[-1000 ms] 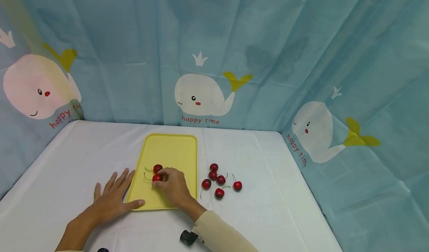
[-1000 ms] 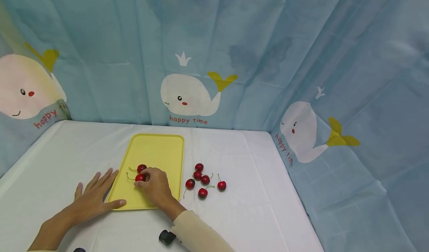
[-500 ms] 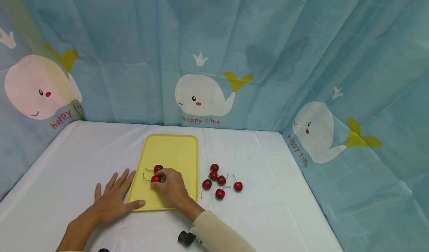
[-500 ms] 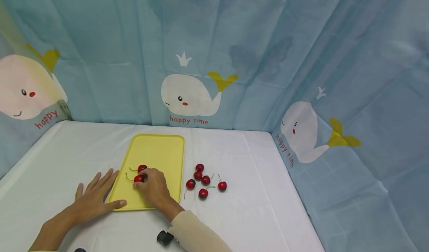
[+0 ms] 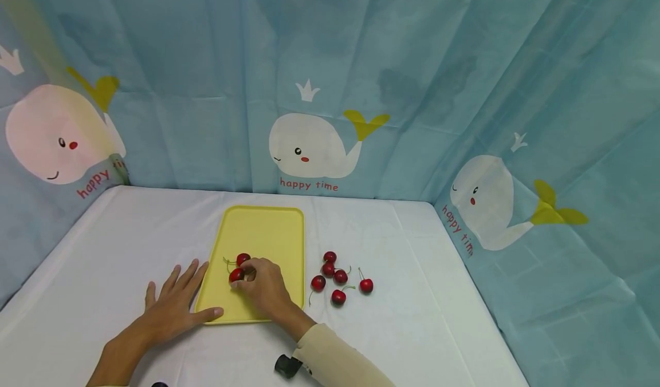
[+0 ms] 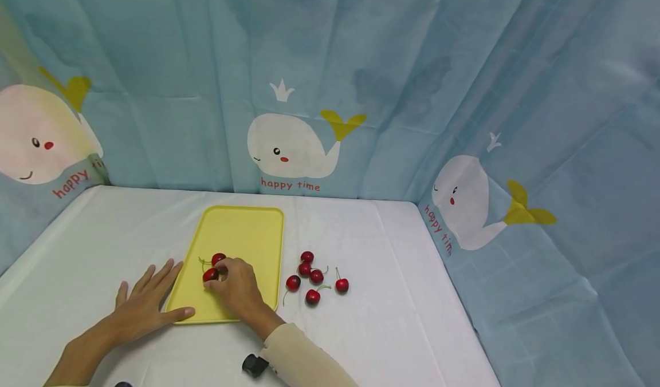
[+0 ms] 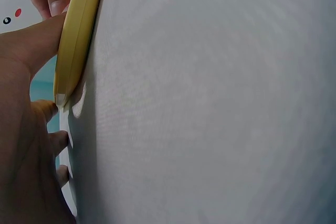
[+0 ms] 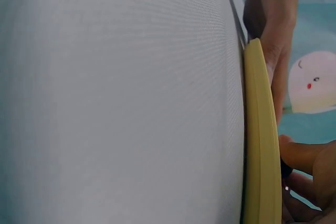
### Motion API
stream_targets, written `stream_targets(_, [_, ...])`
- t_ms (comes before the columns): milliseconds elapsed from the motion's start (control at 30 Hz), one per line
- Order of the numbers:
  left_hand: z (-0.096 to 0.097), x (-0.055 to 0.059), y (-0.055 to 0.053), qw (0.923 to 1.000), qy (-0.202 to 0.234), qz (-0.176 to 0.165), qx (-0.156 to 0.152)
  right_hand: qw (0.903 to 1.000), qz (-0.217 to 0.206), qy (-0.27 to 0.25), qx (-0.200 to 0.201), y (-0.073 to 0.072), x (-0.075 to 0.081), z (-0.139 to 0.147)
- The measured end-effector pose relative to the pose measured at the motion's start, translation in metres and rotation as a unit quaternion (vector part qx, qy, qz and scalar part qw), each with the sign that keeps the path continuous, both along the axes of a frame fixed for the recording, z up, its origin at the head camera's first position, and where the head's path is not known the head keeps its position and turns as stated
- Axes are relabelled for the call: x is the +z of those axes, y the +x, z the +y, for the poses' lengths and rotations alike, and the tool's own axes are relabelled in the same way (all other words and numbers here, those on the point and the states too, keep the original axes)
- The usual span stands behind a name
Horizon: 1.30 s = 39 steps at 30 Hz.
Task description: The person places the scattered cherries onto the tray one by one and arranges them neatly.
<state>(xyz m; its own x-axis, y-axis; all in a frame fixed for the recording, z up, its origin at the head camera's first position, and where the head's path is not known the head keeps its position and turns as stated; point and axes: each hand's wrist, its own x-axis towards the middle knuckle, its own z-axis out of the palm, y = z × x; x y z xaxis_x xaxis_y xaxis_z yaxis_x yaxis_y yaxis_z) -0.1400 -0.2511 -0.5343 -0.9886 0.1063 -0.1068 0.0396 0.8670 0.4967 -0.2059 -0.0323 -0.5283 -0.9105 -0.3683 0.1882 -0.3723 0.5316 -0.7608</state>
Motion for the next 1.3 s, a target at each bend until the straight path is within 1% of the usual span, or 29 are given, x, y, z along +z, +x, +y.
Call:
stream_targets(267, [0.0,-0.001,0.0,1.0,-0.001,-0.001,0.002,1.0,-0.002,-0.003,0.006,-0.001,0.0,0.0])
stream_targets(567, [0.001,0.002,0.0,1.0,0.0,0.003,0.0,0.9998,0.009,0.006,0.016,-0.002,-0.001,0.004])
stream_targets(800, [0.0,0.002,0.0,1.0,0.002,-0.004,0.0,0.9996,0.002,-0.017,0.021,-0.002,-0.001,0.007])
stream_targets(1000, [0.0,0.002,0.0,1.0,-0.001,-0.001,0.0,0.9991,-0.012,-0.032,0.025,-0.001,0.003,0.014])
stream_targets(1200, [0.0,0.001,0.0,1.0,0.001,0.001,0.0,0.9965,-0.03,-0.071,0.034,0.001,0.008,0.024])
stream_targets(1300, [0.0,0.0,0.0,1.0,0.0,0.0,0.001,0.9949,-0.033,-0.089,0.034,0.001,0.011,0.031])
